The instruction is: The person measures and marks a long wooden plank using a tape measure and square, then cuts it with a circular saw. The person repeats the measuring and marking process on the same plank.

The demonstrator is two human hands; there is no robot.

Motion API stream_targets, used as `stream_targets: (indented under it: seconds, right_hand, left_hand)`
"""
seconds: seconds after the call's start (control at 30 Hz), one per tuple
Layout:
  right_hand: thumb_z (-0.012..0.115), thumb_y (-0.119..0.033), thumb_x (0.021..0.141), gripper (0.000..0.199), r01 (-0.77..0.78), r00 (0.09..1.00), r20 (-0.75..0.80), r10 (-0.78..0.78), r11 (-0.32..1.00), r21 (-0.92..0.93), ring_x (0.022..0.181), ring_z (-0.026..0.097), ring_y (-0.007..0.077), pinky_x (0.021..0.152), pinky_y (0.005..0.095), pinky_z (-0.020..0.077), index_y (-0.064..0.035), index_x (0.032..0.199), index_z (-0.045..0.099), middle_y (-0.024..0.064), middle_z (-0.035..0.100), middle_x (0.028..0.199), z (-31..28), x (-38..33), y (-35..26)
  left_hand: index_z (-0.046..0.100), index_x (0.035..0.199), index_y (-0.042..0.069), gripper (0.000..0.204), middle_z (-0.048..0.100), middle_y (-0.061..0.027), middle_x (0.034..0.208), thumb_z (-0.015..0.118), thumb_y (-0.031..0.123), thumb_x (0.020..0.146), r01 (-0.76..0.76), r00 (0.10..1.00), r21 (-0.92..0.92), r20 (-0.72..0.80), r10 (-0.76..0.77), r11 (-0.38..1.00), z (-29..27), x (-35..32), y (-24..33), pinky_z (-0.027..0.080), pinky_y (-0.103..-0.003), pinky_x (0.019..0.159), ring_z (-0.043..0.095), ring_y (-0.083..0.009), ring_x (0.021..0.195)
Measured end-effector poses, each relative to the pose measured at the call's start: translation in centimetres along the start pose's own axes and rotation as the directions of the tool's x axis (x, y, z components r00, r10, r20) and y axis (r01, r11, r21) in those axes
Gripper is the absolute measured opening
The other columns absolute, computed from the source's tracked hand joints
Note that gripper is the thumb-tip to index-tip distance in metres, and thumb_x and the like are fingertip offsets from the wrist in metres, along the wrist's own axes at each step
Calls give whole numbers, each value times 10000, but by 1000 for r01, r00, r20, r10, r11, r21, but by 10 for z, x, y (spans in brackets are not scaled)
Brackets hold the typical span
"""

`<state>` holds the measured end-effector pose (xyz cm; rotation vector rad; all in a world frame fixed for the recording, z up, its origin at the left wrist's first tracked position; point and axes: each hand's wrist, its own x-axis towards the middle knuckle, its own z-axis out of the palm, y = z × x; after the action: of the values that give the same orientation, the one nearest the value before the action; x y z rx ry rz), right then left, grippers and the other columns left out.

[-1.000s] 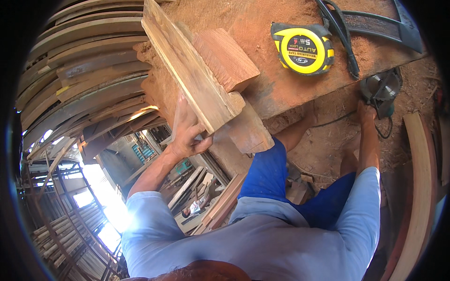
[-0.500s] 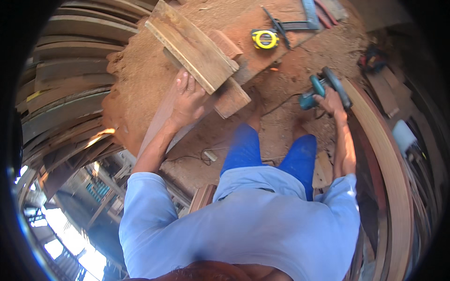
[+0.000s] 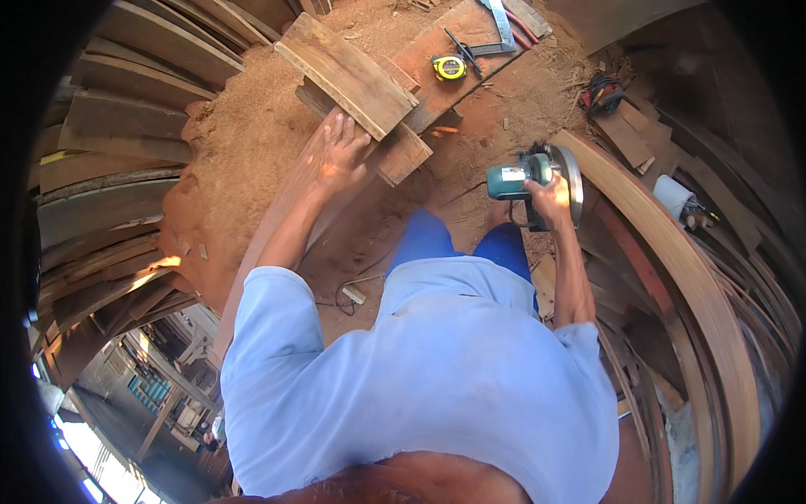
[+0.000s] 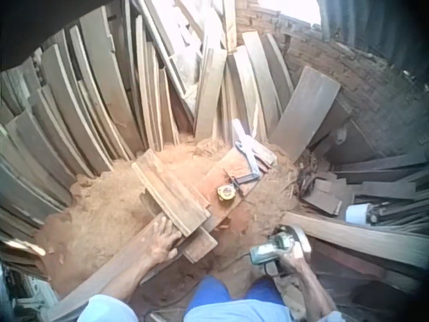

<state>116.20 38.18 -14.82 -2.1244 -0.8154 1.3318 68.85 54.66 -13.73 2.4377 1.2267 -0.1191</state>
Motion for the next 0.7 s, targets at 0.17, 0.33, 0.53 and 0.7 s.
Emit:
stream_targets:
  seconds: [0.17, 0.33, 0.53, 0.7]
  right_hand:
    - [786, -126, 870, 321, -10, 1000, -16, 9, 997, -77, 584, 547, 106, 506, 282, 423, 15, 1124, 651, 21, 623, 762, -4, -42, -49]
    - [766, -91, 852, 381, 120, 984, 127, -126, 991, 51, 923, 649, 149, 828, 325, 529, 38, 1199, 674, 72, 725, 1030, -1, -87, -118]
    - [776, -97, 868, 373, 278, 925, 226, -306, 949, 147, 845, 618, 96, 795, 279, 512, 36, 1194, 653, 34, 681, 925, 30, -97, -199]
    - [764, -96, 854, 340, 462, 834, 282, -474, 880, 111, 850, 625, 128, 815, 316, 516, 21, 1157, 665, 48, 684, 907, 66, -79, -224]
  left_hand:
    - [591, 1398, 224, 735, 257, -207, 1697, 873, 222, 719, 12, 999, 36, -49, -11, 999, -1, 10, -8, 83, -648, 1275, 101, -441, 1594]
    - [585, 1427, 244, 735, 201, -185, 1722, 861, 246, 746, 53, 998, 23, 41, -54, 998, 2, -1, -8, 60, -621, 1287, 62, -409, 1607]
    - [573, 1452, 256, 734, 187, -168, 1730, 843, 267, 770, 87, 991, 58, 93, -92, 995, -4, -1, -4, 29, -601, 1293, 35, -388, 1614]
    - [515, 1510, 225, 736, 139, -173, 1739, 798, 305, 834, 91, 983, 92, 151, -104, 992, -11, 3, 6, -7, -587, 1296, -17, -382, 1615]
